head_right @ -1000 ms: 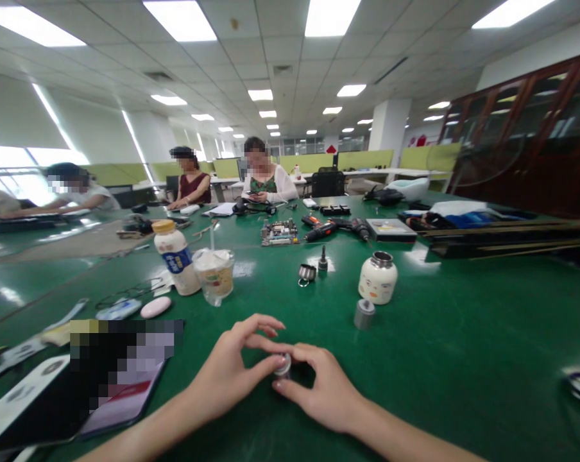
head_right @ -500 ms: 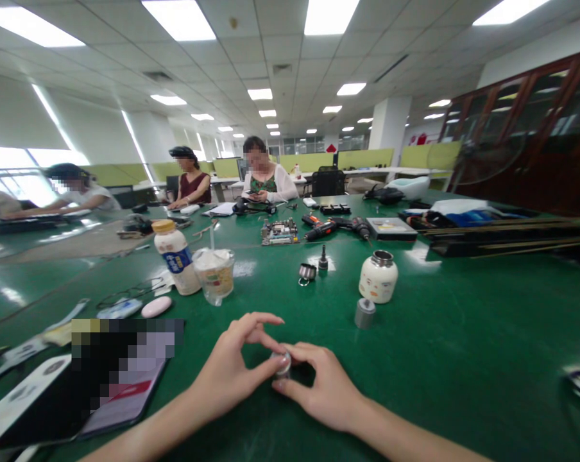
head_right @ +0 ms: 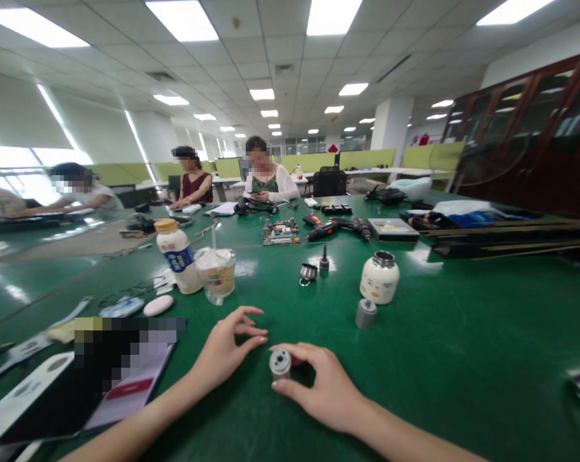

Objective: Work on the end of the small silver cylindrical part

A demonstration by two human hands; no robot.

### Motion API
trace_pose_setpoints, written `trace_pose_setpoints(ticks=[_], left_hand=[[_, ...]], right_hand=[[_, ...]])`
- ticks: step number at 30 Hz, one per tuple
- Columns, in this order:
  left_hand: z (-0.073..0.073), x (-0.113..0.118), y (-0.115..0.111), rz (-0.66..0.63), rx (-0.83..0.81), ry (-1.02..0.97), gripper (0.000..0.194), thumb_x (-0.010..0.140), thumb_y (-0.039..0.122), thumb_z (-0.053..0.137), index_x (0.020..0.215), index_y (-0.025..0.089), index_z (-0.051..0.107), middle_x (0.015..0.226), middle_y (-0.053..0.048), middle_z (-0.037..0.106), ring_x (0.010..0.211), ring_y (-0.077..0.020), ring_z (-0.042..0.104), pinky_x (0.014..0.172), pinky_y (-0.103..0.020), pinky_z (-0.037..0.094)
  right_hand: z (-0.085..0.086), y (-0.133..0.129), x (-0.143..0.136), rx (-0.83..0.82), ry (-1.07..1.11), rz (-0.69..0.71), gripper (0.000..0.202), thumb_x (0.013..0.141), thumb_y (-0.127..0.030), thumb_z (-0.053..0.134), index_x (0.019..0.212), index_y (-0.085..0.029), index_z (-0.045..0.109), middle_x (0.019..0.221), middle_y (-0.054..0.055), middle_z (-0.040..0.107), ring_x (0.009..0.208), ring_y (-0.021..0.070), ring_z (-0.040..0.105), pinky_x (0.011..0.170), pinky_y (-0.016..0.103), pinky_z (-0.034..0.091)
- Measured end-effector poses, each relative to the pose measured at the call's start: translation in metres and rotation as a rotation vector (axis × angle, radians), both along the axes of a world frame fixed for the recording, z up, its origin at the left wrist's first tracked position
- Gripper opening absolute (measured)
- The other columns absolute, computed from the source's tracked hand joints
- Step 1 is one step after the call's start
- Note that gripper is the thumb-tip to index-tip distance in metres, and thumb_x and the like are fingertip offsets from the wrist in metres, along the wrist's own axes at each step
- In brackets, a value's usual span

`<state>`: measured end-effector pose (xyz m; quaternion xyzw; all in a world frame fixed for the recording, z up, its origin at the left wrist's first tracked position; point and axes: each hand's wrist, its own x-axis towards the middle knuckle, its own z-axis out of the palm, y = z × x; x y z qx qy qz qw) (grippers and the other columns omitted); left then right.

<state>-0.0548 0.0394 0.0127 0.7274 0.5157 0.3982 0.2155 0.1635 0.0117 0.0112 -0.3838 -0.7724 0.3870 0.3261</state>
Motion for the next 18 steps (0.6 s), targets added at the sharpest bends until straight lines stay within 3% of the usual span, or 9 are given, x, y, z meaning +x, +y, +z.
trace_pose_setpoints(ticks=[3, 5, 10, 13, 18], left_hand=[[-0.013, -0.005, 0.005, -0.011, -0.015, 0.001, 0.041, 0.075, 0.016, 0.078, 0.11, 0.027, 0.058, 0.086, 0.002, 0.08, 0.103, -0.0272, 0.066, 0.093, -0.042, 0.041], [-0.012, -0.005, 0.005, -0.014, -0.012, -0.008, 0.04, 0.076, 0.016, 0.078, 0.11, 0.027, 0.059, 0.086, 0.002, 0.08, 0.104, -0.0273, 0.065, 0.095, -0.042, 0.04], [0.017, 0.006, -0.007, -0.019, 0.038, -0.068, 0.037, 0.078, 0.026, 0.078, 0.109, 0.026, 0.057, 0.088, 0.002, 0.079, 0.103, -0.0242, 0.065, 0.097, -0.039, 0.039], [0.034, 0.017, -0.019, -0.124, 0.069, -0.085, 0.04, 0.074, 0.023, 0.082, 0.108, 0.028, 0.06, 0.085, 0.004, 0.079, 0.103, -0.0242, 0.064, 0.096, -0.038, 0.037], [0.036, 0.028, -0.033, -0.167, -0.005, -0.031, 0.04, 0.071, 0.021, 0.084, 0.104, 0.03, 0.064, 0.095, 0.005, 0.077, 0.103, -0.0241, 0.061, 0.091, -0.036, 0.036]], right_hand=[[0.0, 0.001, 0.0, 0.002, -0.002, -0.002, 0.043, 0.079, -0.027, 0.075, 0.121, -0.023, 0.068, 0.107, 0.006, 0.072, 0.102, 0.0264, 0.065, 0.094, 0.038, 0.047], [0.0, 0.001, 0.0, -0.003, 0.001, 0.001, 0.043, 0.079, -0.027, 0.075, 0.121, -0.023, 0.067, 0.108, 0.006, 0.072, 0.102, 0.0262, 0.065, 0.093, 0.037, 0.048], [0.0, 0.001, 0.0, 0.004, 0.006, 0.004, 0.041, 0.079, -0.026, 0.075, 0.12, -0.024, 0.068, 0.106, 0.005, 0.073, 0.1, 0.0253, 0.065, 0.091, 0.036, 0.049], [-0.003, 0.0, -0.001, 0.034, 0.001, -0.003, 0.035, 0.079, -0.028, 0.075, 0.113, -0.023, 0.071, 0.1, 0.004, 0.073, 0.095, 0.025, 0.066, 0.085, 0.034, 0.05], [-0.006, 0.0, -0.001, 0.065, 0.023, -0.016, 0.028, 0.079, -0.028, 0.076, 0.106, -0.022, 0.072, 0.097, 0.004, 0.073, 0.092, 0.0242, 0.066, 0.083, 0.033, 0.05]])
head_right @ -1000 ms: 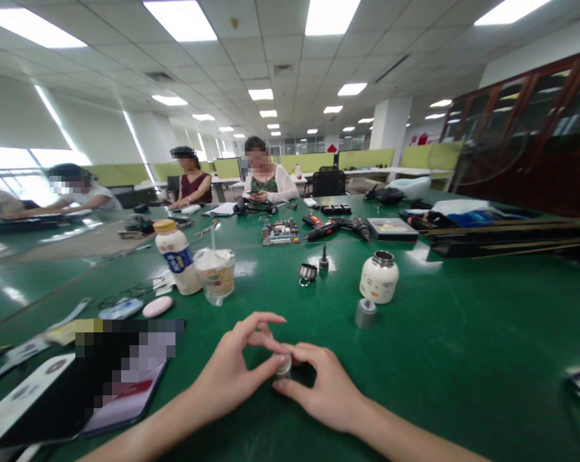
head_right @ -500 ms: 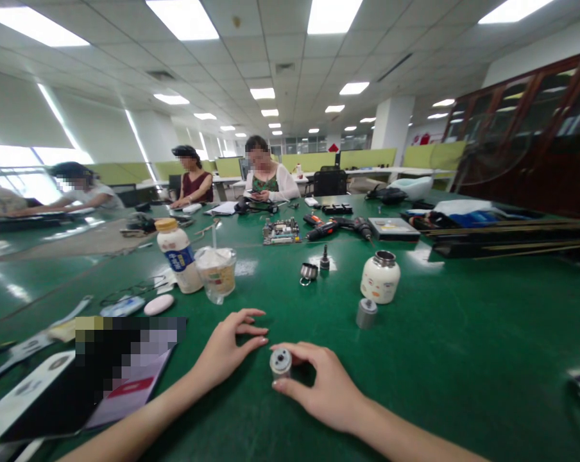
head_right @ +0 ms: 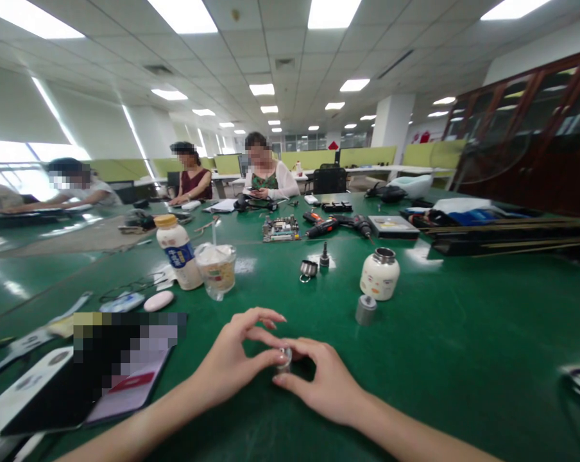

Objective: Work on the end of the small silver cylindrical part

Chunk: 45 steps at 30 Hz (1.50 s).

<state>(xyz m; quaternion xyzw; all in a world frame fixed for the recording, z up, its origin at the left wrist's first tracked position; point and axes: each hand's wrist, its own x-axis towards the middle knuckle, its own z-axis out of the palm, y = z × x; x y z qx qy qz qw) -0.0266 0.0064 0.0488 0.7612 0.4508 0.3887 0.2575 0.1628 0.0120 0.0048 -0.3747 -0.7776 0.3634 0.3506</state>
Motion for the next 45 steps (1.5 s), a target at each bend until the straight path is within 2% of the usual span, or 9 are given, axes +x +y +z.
trace_pose_setpoints(ticks=[3, 9, 14, 20, 25, 30, 38, 41, 45], left_hand=[[-0.002, 0.0, -0.001, -0.018, -0.003, 0.0, 0.04, 0.075, 0.02, 0.08, 0.109, 0.03, 0.063, 0.104, 0.004, 0.075, 0.104, -0.0232, 0.06, 0.091, -0.034, 0.038], [-0.001, -0.002, 0.0, -0.048, 0.008, 0.013, 0.045, 0.078, 0.017, 0.076, 0.116, 0.031, 0.056, 0.098, 0.005, 0.077, 0.109, -0.0241, 0.059, 0.094, -0.036, 0.035], [0.003, -0.006, 0.002, -0.051, 0.071, 0.049, 0.051, 0.078, 0.014, 0.075, 0.119, 0.031, 0.051, 0.099, 0.006, 0.075, 0.104, -0.0231, 0.06, 0.093, -0.038, 0.034], [0.008, -0.01, 0.004, -0.067, 0.033, 0.096, 0.051, 0.078, 0.017, 0.077, 0.12, 0.031, 0.052, 0.084, 0.008, 0.078, 0.1, -0.0231, 0.06, 0.09, -0.036, 0.033], [0.005, -0.006, 0.003, -0.027, 0.012, 0.064, 0.054, 0.074, 0.025, 0.082, 0.12, 0.03, 0.054, 0.08, 0.006, 0.078, 0.097, -0.0239, 0.061, 0.088, -0.034, 0.035], [0.002, -0.001, 0.0, 0.015, 0.017, 0.042, 0.051, 0.073, 0.022, 0.08, 0.118, 0.028, 0.056, 0.079, 0.005, 0.077, 0.095, -0.0237, 0.062, 0.089, -0.035, 0.037], [0.015, -0.014, 0.01, 0.041, 0.068, -0.006, 0.047, 0.077, 0.023, 0.077, 0.118, 0.027, 0.052, 0.083, 0.004, 0.077, 0.089, -0.0211, 0.067, 0.088, -0.034, 0.041], [0.004, -0.025, 0.023, 0.06, 0.04, 0.051, 0.047, 0.078, 0.023, 0.076, 0.118, 0.025, 0.051, 0.081, 0.004, 0.078, 0.093, -0.0218, 0.067, 0.089, -0.034, 0.041], [-0.025, -0.034, 0.033, 0.021, -0.031, 0.113, 0.048, 0.076, 0.017, 0.077, 0.117, 0.025, 0.052, 0.081, 0.003, 0.079, 0.093, -0.0228, 0.068, 0.089, -0.036, 0.041]], right_hand=[[0.001, 0.0, 0.0, 0.006, 0.006, 0.0, 0.03, 0.079, -0.028, 0.076, 0.108, -0.023, 0.072, 0.1, 0.004, 0.073, 0.094, 0.0244, 0.066, 0.084, 0.033, 0.05], [0.0, -0.001, 0.001, 0.009, -0.008, -0.015, 0.031, 0.078, -0.028, 0.076, 0.109, -0.023, 0.072, 0.1, 0.004, 0.073, 0.094, 0.0251, 0.066, 0.084, 0.034, 0.051], [0.0, -0.001, 0.0, -0.016, 0.002, 0.013, 0.032, 0.079, -0.026, 0.075, 0.11, -0.023, 0.071, 0.105, 0.005, 0.074, 0.098, 0.0253, 0.066, 0.086, 0.034, 0.05], [-0.001, 0.0, 0.0, -0.011, 0.004, 0.003, 0.035, 0.079, -0.028, 0.076, 0.113, -0.024, 0.07, 0.106, 0.005, 0.073, 0.099, 0.0256, 0.066, 0.087, 0.035, 0.05], [-0.001, -0.001, 0.001, -0.012, -0.011, 0.0, 0.034, 0.079, -0.029, 0.075, 0.113, -0.024, 0.07, 0.108, 0.005, 0.073, 0.102, 0.0267, 0.065, 0.088, 0.036, 0.05], [0.0, -0.002, 0.001, 0.0, -0.024, -0.01, 0.032, 0.08, -0.03, 0.075, 0.111, -0.025, 0.071, 0.107, 0.005, 0.073, 0.101, 0.0276, 0.065, 0.087, 0.036, 0.051], [0.007, -0.002, 0.0, -0.027, -0.028, 0.006, 0.038, 0.079, -0.029, 0.075, 0.116, -0.023, 0.07, 0.101, 0.005, 0.074, 0.095, 0.0258, 0.067, 0.087, 0.037, 0.051], [0.009, -0.002, 0.0, -0.049, -0.027, 0.01, 0.042, 0.079, -0.029, 0.075, 0.12, -0.023, 0.068, 0.105, 0.006, 0.073, 0.1, 0.0264, 0.066, 0.091, 0.038, 0.05], [0.008, -0.002, 0.0, -0.039, -0.033, 0.012, 0.043, 0.08, -0.03, 0.074, 0.121, -0.023, 0.068, 0.105, 0.007, 0.073, 0.1, 0.0265, 0.065, 0.093, 0.039, 0.049]])
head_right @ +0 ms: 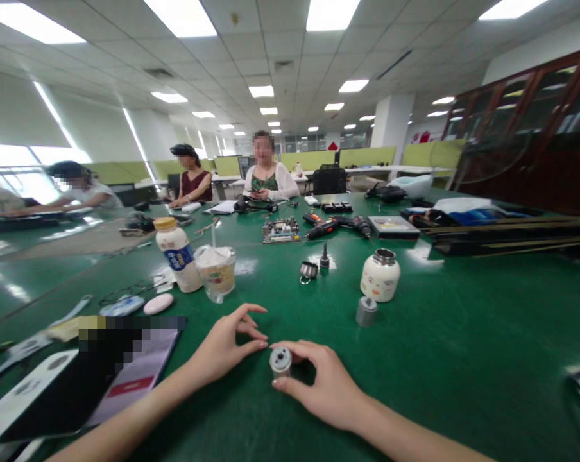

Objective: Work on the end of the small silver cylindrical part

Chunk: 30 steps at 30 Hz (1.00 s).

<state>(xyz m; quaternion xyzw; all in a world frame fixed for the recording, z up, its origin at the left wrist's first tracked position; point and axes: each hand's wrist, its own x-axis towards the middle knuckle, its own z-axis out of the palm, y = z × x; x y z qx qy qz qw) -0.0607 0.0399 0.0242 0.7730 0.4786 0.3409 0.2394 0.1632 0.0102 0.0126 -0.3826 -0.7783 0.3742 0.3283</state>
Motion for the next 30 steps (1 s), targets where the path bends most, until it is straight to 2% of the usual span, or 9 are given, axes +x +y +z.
trace_pose_setpoints(ticks=[3, 5, 10, 14, 19, 25, 30], left_hand=[[-0.013, -0.001, 0.001, -0.009, 0.001, -0.002, 0.053, 0.075, 0.015, 0.077, 0.12, 0.026, 0.053, 0.091, 0.001, 0.079, 0.102, -0.0238, 0.065, 0.093, -0.039, 0.039], [-0.014, 0.001, -0.001, -0.013, 0.007, -0.006, 0.051, 0.077, 0.015, 0.077, 0.12, 0.027, 0.054, 0.092, 0.001, 0.079, 0.106, -0.0241, 0.064, 0.095, -0.04, 0.038], [0.005, 0.01, -0.011, 0.014, 0.053, -0.069, 0.041, 0.081, 0.021, 0.075, 0.116, 0.027, 0.055, 0.09, 0.001, 0.079, 0.104, -0.0233, 0.064, 0.096, -0.04, 0.036], [0.019, 0.023, -0.025, -0.025, 0.083, -0.136, 0.039, 0.079, 0.021, 0.078, 0.112, 0.028, 0.058, 0.092, 0.002, 0.079, 0.106, -0.0237, 0.062, 0.094, -0.037, 0.038], [0.02, 0.031, -0.031, -0.039, 0.056, -0.143, 0.043, 0.076, 0.018, 0.08, 0.112, 0.029, 0.059, 0.094, 0.004, 0.079, 0.106, -0.0237, 0.062, 0.094, -0.037, 0.037], [0.021, 0.032, -0.031, -0.008, 0.023, -0.207, 0.037, 0.077, 0.018, 0.079, 0.108, 0.027, 0.061, 0.088, 0.002, 0.078, 0.099, -0.024, 0.066, 0.092, -0.037, 0.041], [0.023, 0.034, -0.032, 0.008, 0.017, -0.206, 0.037, 0.076, 0.021, 0.079, 0.108, 0.027, 0.062, 0.085, 0.001, 0.078, 0.098, -0.0254, 0.067, 0.091, -0.038, 0.043]], right_hand=[[0.0, 0.0, 0.0, 0.012, -0.012, -0.005, 0.042, 0.08, -0.03, 0.074, 0.121, -0.023, 0.068, 0.105, 0.007, 0.073, 0.1, 0.0266, 0.065, 0.094, 0.039, 0.049], [0.0, 0.0, 0.0, 0.014, -0.02, -0.005, 0.041, 0.08, -0.031, 0.074, 0.12, -0.024, 0.068, 0.105, 0.006, 0.073, 0.099, 0.0264, 0.065, 0.093, 0.039, 0.049], [-0.001, 0.001, 0.0, 0.014, -0.011, -0.011, 0.041, 0.08, -0.031, 0.075, 0.12, -0.024, 0.068, 0.104, 0.006, 0.073, 0.097, 0.0256, 0.066, 0.089, 0.037, 0.05], [-0.005, 0.001, 0.0, 0.037, -0.004, -0.014, 0.033, 0.079, -0.031, 0.075, 0.111, -0.022, 0.071, 0.1, 0.005, 0.073, 0.094, 0.0258, 0.066, 0.084, 0.035, 0.051], [-0.008, 0.001, -0.001, 0.041, 0.016, -0.029, 0.034, 0.079, -0.03, 0.075, 0.111, -0.022, 0.071, 0.101, 0.005, 0.073, 0.095, 0.0261, 0.066, 0.083, 0.034, 0.051], [-0.004, 0.001, -0.001, 0.043, -0.003, -0.011, 0.029, 0.08, -0.03, 0.075, 0.107, -0.021, 0.072, 0.096, 0.004, 0.073, 0.092, 0.0248, 0.066, 0.082, 0.034, 0.051], [-0.004, 0.001, -0.001, 0.045, -0.002, -0.006, 0.034, 0.08, -0.03, 0.074, 0.113, -0.022, 0.071, 0.101, 0.005, 0.074, 0.095, 0.0257, 0.067, 0.085, 0.036, 0.052]])
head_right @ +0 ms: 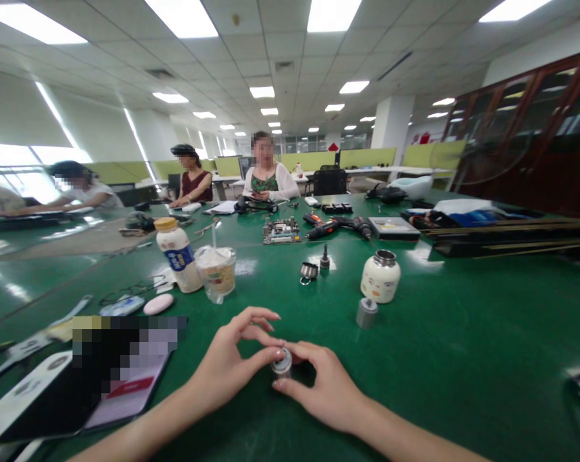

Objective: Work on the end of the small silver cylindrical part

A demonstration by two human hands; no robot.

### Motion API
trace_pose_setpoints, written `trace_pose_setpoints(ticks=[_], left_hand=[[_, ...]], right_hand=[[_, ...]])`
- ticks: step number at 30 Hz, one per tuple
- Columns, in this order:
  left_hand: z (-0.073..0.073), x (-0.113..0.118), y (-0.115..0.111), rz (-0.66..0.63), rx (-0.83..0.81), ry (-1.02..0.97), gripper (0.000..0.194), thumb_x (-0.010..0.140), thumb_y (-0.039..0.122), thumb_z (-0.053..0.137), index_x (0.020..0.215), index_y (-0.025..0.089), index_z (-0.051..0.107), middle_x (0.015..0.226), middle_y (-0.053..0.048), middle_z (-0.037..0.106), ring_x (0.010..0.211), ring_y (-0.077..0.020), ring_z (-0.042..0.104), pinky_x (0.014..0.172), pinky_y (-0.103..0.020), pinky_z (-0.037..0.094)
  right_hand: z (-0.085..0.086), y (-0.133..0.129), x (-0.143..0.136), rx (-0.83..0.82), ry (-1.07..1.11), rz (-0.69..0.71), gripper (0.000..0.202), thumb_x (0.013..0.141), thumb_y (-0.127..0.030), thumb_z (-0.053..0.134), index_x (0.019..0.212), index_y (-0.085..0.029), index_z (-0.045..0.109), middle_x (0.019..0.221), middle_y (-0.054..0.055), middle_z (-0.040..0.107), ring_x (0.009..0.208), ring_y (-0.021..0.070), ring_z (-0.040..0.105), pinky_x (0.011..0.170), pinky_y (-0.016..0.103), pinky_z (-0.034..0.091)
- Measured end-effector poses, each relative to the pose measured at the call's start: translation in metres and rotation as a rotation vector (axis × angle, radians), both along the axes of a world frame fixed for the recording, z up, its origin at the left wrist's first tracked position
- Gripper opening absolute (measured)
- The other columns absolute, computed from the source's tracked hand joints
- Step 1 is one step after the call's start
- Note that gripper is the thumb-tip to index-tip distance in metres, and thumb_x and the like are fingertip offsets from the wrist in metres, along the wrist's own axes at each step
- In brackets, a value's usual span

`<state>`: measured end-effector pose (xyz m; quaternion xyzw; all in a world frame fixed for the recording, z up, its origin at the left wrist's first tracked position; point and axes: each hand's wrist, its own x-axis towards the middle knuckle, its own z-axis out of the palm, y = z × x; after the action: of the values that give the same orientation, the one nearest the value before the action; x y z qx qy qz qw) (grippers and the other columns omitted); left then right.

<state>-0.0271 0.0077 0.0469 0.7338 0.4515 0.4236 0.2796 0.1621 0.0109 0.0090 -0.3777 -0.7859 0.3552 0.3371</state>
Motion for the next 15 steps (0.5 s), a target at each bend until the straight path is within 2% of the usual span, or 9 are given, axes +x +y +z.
trace_pose_setpoints(ticks=[4, 8, 11, 13, 15], left_hand=[[-0.0013, 0.0011, -0.0009, 0.012, -0.007, 0.053, 0.039, 0.072, 0.022, 0.082, 0.105, 0.027, 0.063, 0.084, 0.001, 0.077, 0.095, -0.0252, 0.067, 0.088, -0.037, 0.042], [0.0008, -0.001, 0.0001, 0.029, 0.0, 0.05, 0.051, 0.066, 0.026, 0.087, 0.108, 0.025, 0.058, 0.07, 0.005, 0.073, 0.084, -0.0243, 0.067, 0.085, -0.037, 0.041], [0.004, -0.0038, 0.0, -0.006, 0.007, 0.059, 0.057, 0.067, 0.024, 0.086, 0.115, 0.027, 0.055, 0.085, 0.003, 0.076, 0.098, -0.0254, 0.065, 0.093, -0.039, 0.037], [0.0051, -0.0054, -0.0006, -0.065, -0.009, 0.074, 0.055, 0.074, 0.02, 0.081, 0.121, 0.03, 0.053, 0.097, 0.002, 0.077, 0.111, -0.0253, 0.061, 0.097, -0.039, 0.034], [0.0049, -0.0062, -0.0011, -0.115, -0.034, 0.085, 0.05, 0.081, 0.016, 0.073, 0.124, 0.032, 0.053, 0.103, 0.002, 0.076, 0.115, -0.0245, 0.059, 0.099, -0.038, 0.034]], right_hand=[[-0.0019, 0.0001, 0.0005, 0.008, 0.012, -0.022, 0.038, 0.079, -0.031, 0.075, 0.116, -0.024, 0.07, 0.11, 0.006, 0.073, 0.102, 0.0276, 0.066, 0.09, 0.037, 0.05], [-0.0019, 0.0003, 0.0004, -0.003, 0.02, 0.009, 0.039, 0.08, -0.029, 0.075, 0.118, -0.024, 0.068, 0.104, 0.005, 0.074, 0.097, 0.0255, 0.067, 0.088, 0.036, 0.051], [-0.0019, 0.0003, 0.0001, 0.003, 0.028, 0.005, 0.037, 0.08, -0.029, 0.075, 0.116, -0.024, 0.07, 0.104, 0.005, 0.074, 0.098, 0.0258, 0.067, 0.088, 0.036, 0.051], [-0.0019, -0.0001, 0.0, 0.015, 0.023, -0.01, 0.032, 0.079, -0.029, 0.076, 0.11, -0.023, 0.072, 0.102, 0.005, 0.074, 0.097, 0.0261, 0.067, 0.086, 0.036, 0.051], [-0.0017, -0.0005, 0.0, 0.015, 0.01, -0.015, 0.03, 0.079, -0.03, 0.075, 0.108, -0.022, 0.073, 0.1, 0.005, 0.074, 0.094, 0.0257, 0.067, 0.085, 0.035, 0.052]])
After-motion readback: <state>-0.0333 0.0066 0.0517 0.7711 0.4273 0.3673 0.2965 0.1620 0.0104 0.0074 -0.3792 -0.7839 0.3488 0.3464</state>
